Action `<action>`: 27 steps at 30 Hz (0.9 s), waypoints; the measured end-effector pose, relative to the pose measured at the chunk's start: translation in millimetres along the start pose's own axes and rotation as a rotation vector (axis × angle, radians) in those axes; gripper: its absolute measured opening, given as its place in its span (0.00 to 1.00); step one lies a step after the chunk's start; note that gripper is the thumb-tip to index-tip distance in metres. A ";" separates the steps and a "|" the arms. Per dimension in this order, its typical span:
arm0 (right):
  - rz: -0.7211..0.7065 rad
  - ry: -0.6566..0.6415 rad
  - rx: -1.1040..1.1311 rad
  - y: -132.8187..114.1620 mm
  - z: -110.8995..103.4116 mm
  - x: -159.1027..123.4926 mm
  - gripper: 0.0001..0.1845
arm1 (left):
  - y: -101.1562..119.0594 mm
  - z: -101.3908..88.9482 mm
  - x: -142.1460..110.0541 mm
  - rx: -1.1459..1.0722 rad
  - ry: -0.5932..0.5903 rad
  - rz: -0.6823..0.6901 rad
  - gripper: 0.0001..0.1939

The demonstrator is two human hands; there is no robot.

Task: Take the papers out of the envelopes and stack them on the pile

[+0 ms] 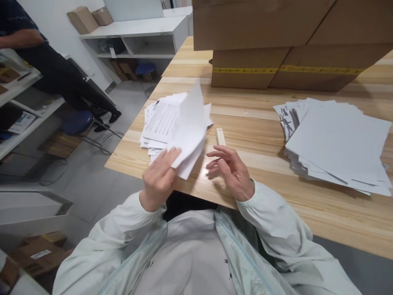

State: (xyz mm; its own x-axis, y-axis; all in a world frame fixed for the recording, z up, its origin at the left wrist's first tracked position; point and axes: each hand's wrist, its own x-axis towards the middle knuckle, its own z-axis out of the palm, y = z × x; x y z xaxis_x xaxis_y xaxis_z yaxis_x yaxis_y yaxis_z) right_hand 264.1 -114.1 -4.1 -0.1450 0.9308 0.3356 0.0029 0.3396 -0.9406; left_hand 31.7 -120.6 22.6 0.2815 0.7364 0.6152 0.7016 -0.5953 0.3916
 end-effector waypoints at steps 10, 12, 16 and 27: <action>0.344 -0.117 0.108 17.0 -3.4 -4.0 0.31 | 34.3 28.7 -65.1 -0.247 -0.113 -0.116 0.19; 0.360 -0.113 0.104 19.3 -5.5 -3.1 0.32 | 42.1 32.5 -71.0 -0.308 -0.140 -0.136 0.17; 0.365 -0.119 0.048 18.4 -8.1 -2.3 0.23 | 53.0 32.0 -73.1 -0.411 -0.254 -0.108 0.13; 0.039 0.083 0.043 10.3 -30.8 -7.3 0.13 | 16.0 -12.8 -28.0 -0.994 -0.007 -0.753 0.30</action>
State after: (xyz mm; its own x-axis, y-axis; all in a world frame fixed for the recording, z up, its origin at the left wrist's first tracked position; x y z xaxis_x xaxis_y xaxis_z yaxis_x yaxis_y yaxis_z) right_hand 295.6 -113.3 -14.7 -0.0629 0.9517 0.3006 -0.0355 0.2988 -0.9536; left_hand 26.7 -154.9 20.4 0.0304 0.9995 0.0108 -0.1079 -0.0074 0.9941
